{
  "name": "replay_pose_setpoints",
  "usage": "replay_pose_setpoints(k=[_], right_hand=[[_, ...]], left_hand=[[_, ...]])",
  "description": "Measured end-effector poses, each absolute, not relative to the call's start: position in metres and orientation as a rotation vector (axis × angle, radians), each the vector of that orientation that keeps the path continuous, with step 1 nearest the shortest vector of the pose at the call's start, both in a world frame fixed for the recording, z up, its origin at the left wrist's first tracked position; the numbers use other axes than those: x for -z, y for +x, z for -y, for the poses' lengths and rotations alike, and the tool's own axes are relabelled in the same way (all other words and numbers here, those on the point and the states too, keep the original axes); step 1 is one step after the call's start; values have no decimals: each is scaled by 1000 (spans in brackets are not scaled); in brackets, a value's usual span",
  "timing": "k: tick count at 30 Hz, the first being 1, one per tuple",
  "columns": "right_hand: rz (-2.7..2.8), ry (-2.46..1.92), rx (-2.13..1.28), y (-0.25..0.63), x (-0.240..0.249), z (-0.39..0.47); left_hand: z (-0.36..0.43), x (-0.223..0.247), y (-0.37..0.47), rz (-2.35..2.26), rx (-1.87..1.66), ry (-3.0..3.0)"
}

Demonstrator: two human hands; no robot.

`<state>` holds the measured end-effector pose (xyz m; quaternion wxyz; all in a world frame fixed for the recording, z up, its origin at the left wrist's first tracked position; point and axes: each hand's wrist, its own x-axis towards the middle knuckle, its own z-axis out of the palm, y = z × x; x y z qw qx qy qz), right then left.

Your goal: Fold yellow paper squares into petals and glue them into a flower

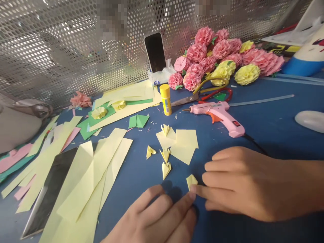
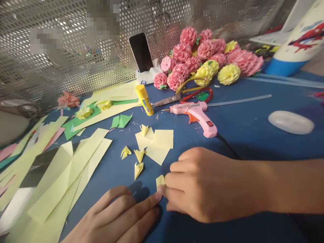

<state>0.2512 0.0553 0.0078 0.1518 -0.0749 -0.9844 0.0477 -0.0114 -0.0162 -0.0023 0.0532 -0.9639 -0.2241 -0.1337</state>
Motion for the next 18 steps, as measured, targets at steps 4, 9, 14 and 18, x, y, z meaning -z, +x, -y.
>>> replay_pose_setpoints(k=[4,9,14,18], right_hand=[[2917,-320,-67,254,-6,-45],[2873,-299,-57,256,-7,-47],[2859,-286,-153,250,-16,-58],[2881,-285,-126,254,-8,-51]], left_hand=[[15,4,-10,657,528,-2869],[15,-5,-8,691,394,-2969],[15,-9,-5,711,406,-2970],[13,-7,-5,667,479,-2973]])
